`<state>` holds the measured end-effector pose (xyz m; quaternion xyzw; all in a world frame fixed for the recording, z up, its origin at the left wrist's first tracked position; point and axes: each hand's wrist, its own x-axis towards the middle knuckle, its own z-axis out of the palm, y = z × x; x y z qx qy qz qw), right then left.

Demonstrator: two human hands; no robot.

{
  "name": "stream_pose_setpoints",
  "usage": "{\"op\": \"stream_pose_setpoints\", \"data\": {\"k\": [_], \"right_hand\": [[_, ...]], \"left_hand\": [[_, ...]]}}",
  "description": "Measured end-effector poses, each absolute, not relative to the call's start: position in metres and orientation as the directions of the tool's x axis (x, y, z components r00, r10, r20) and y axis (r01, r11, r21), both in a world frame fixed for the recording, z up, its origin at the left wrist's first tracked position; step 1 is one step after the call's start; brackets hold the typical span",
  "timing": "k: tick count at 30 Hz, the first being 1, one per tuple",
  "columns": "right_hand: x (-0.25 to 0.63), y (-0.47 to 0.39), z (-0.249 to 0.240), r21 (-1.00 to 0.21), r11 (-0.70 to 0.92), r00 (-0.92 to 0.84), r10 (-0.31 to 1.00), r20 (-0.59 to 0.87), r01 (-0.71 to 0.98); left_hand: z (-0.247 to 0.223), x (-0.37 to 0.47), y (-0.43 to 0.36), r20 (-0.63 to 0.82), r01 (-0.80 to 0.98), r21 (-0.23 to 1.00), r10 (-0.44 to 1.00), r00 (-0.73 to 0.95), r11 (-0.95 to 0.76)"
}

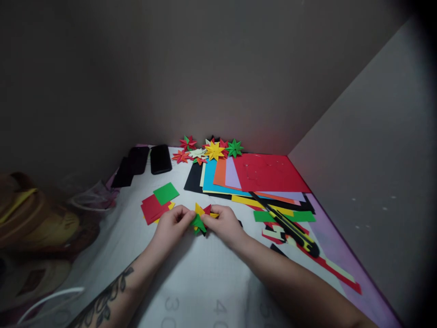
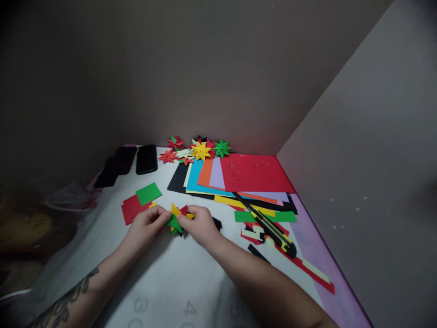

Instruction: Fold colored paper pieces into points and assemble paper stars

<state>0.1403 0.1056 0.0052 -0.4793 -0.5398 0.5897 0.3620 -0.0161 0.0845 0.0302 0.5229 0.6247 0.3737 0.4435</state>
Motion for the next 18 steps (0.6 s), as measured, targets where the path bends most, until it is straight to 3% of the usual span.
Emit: {"op": "stream_pose_setpoints", "data": {"k": [10, 13, 18], "right_hand": [[0.141, 0.108, 0.002, -0.986, -0.157, -0.235, 0.958, -0.166, 0.059], [0.14, 0.108, 0.002, -0.99, -0.128, -0.218, 0.966, -0.139, 0.063], [0.137, 0.107, 0.005, -0.988, -0.154, -0.247, 0.958, -0.145, -0.016]], "left_hand": [[0.03, -0.016, 0.086, -0.145, 0.201, 0.966, 0.984, -0.1, 0.163], [0.027, -0.013, 0.086, -0.096, 0.052, 0.993, 0.99, -0.105, 0.102], [0.022, -0.006, 0.082, -0.18, -0.09, 0.981, 0.98, -0.087, 0.172]]}}
